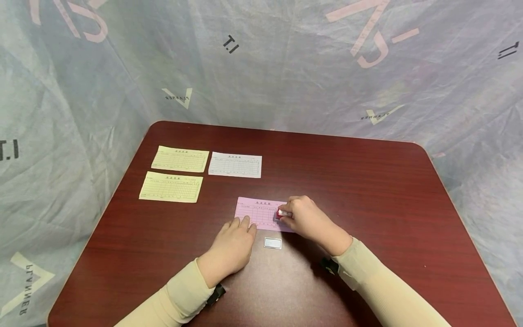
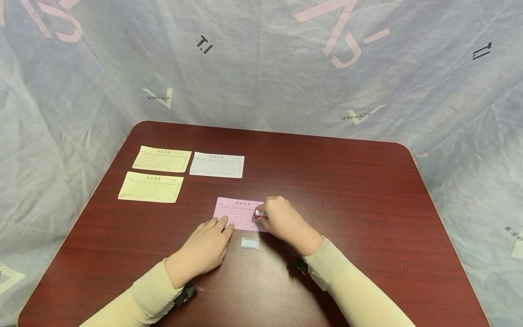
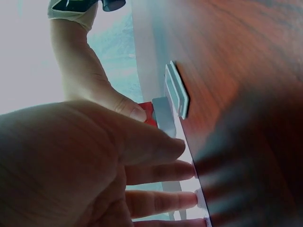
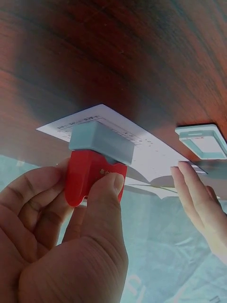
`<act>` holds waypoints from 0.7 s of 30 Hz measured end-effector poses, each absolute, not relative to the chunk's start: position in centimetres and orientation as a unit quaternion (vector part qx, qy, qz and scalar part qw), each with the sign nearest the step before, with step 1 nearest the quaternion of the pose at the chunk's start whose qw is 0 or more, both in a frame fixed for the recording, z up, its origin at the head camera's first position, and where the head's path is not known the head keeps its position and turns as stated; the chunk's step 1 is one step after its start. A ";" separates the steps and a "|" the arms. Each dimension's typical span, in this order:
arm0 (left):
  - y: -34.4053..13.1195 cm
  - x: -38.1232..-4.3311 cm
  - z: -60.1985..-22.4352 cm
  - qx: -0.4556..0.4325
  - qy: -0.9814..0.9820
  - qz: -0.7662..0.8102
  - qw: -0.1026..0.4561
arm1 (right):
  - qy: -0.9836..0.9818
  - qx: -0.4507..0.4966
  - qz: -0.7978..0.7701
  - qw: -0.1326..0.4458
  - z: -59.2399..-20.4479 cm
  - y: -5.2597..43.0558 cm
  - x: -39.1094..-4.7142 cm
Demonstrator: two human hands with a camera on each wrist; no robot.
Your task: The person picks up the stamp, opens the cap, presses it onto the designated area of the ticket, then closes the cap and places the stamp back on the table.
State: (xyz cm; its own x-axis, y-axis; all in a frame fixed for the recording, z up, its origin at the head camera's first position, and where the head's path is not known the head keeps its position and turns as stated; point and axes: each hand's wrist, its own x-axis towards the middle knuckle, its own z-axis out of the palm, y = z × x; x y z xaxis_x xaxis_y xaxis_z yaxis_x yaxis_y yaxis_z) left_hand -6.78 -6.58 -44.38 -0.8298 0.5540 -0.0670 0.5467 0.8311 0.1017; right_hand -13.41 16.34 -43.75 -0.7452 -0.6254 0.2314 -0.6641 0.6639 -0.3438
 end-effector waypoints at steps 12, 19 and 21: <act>-6.7 -6.8 -44.6 0.281 0.956 0.053 0.069 | -0.913 0.351 0.204 0.053 -43.9 16.4 -13.3; -6.7 -6.7 -44.1 0.278 0.956 0.051 0.078 | -0.914 0.346 0.203 0.053 -43.9 16.4 -13.1; -6.7 -6.7 -44.1 0.276 0.956 0.051 0.083 | -0.915 0.346 0.202 0.054 -43.9 16.4 -13.1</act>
